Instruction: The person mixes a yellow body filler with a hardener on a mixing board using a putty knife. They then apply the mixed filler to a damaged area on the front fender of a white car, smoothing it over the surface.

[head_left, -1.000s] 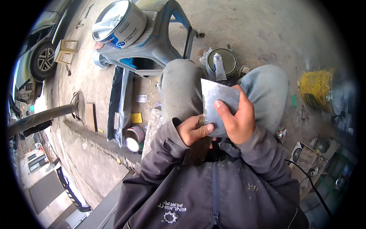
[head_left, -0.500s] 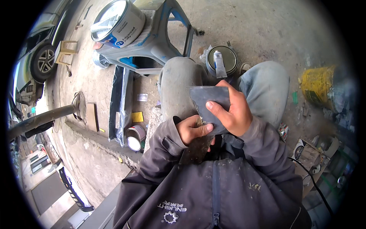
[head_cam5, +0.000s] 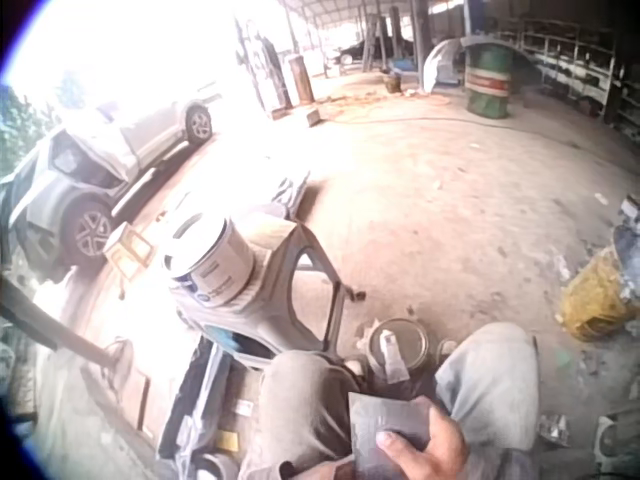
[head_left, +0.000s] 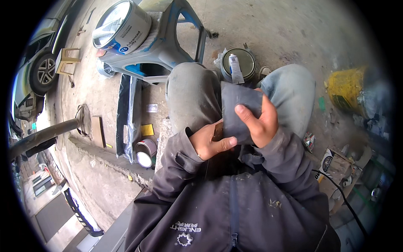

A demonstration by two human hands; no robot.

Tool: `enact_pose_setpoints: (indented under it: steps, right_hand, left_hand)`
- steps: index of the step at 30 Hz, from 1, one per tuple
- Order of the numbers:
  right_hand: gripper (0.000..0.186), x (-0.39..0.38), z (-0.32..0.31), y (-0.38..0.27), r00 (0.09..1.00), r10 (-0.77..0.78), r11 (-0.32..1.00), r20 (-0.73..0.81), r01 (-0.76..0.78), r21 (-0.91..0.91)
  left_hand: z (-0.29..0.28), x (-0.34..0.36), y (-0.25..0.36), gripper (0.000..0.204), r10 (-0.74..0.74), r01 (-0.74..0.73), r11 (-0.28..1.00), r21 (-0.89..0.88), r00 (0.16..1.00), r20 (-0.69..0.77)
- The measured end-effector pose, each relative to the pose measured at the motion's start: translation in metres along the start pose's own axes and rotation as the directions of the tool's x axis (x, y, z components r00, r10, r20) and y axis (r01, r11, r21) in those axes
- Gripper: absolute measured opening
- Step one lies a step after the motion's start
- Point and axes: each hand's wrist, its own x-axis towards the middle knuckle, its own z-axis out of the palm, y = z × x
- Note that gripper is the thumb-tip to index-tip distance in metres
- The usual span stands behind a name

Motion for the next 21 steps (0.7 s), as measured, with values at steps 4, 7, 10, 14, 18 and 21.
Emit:
enact_pose_setpoints:
  steps: [4, 7, 10, 14, 18, 21]
  right_hand:
    - [0.027, 0.002, -0.040, -0.038, 0.884, -0.168, 0.985, -0.436, 0.170, -0.034]
    - [0.031, -0.011, -0.093, -0.065, 0.671, -0.366, 0.930, -0.644, 0.241, -0.278]
    - [0.034, -0.015, -0.134, -0.075, 0.444, -0.569, 0.806, -0.692, 0.133, -0.577]
    - [0.035, -0.013, -0.159, -0.043, 0.637, -0.588, 0.349, -0.498, -0.356, -0.867]
    - [0.036, -0.037, -0.162, -0.015, 0.900, -0.267, 0.328, -0.344, -0.251, -0.911]
    - [0.030, -0.056, -0.147, -0.038, 0.898, -0.182, 0.789, -0.401, -0.110, -0.604]
  left_hand:
    - [0.001, -0.034, 0.019, 0.092, 0.290, -0.111, 0.876, 0.469, 0.899, -0.327]
    - [0.023, -0.053, 0.058, 0.111, 0.511, 0.319, 0.471, 0.822, 0.661, -0.550]
    - [0.005, -0.046, 0.041, 0.121, 0.587, 0.487, 0.247, 0.838, 0.613, -0.529]
    - [-0.012, -0.048, -0.006, 0.123, 0.482, 0.533, 0.265, 0.804, 0.649, -0.589]
    - [-0.020, -0.065, -0.013, 0.100, 0.391, 0.554, 0.415, 0.722, 0.608, -0.691]
    - [-0.023, -0.083, 0.005, 0.095, 0.301, 0.203, 0.782, 0.589, 0.705, -0.643]
